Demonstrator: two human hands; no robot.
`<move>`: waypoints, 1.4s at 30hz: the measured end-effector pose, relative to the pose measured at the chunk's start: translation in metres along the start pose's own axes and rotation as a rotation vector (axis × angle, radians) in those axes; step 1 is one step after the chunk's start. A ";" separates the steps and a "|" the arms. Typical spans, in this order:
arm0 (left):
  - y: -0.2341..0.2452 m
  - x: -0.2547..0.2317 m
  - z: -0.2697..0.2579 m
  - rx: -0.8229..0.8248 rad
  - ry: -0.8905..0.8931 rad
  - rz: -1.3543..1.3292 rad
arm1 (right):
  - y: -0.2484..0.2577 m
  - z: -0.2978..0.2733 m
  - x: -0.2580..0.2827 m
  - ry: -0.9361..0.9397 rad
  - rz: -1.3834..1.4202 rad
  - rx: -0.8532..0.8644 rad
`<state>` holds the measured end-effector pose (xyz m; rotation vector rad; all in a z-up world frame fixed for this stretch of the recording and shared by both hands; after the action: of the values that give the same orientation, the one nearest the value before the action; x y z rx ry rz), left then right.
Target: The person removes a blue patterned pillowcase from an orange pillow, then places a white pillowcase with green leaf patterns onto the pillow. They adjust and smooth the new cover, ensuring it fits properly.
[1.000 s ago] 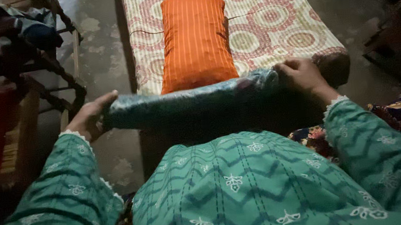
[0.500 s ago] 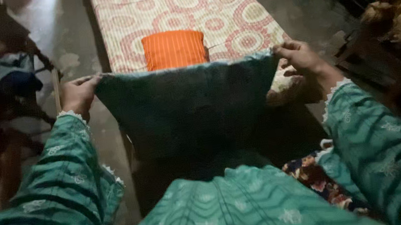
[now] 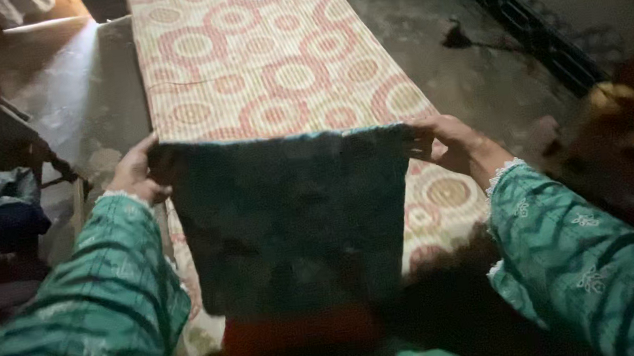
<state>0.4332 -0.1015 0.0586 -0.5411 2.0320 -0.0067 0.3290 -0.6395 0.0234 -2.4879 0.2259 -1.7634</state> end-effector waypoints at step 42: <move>0.216 0.148 -0.105 -0.166 -0.021 0.181 | -0.026 -0.061 -0.246 -0.354 -0.047 -0.194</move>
<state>0.2050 0.0138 -0.0601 -0.4562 2.0652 0.2778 0.1935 -0.5710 -0.1816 -2.9080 0.3270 -1.3377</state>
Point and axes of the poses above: each hand's wrist, its own z-axis towards the middle knuckle, its own y-axis out of the back of the hand, x = y × z, the point moved 5 cm from there along z, towards the middle knuckle, and after that the axes turned 8 degrees about -z, right-handed, at the moved point
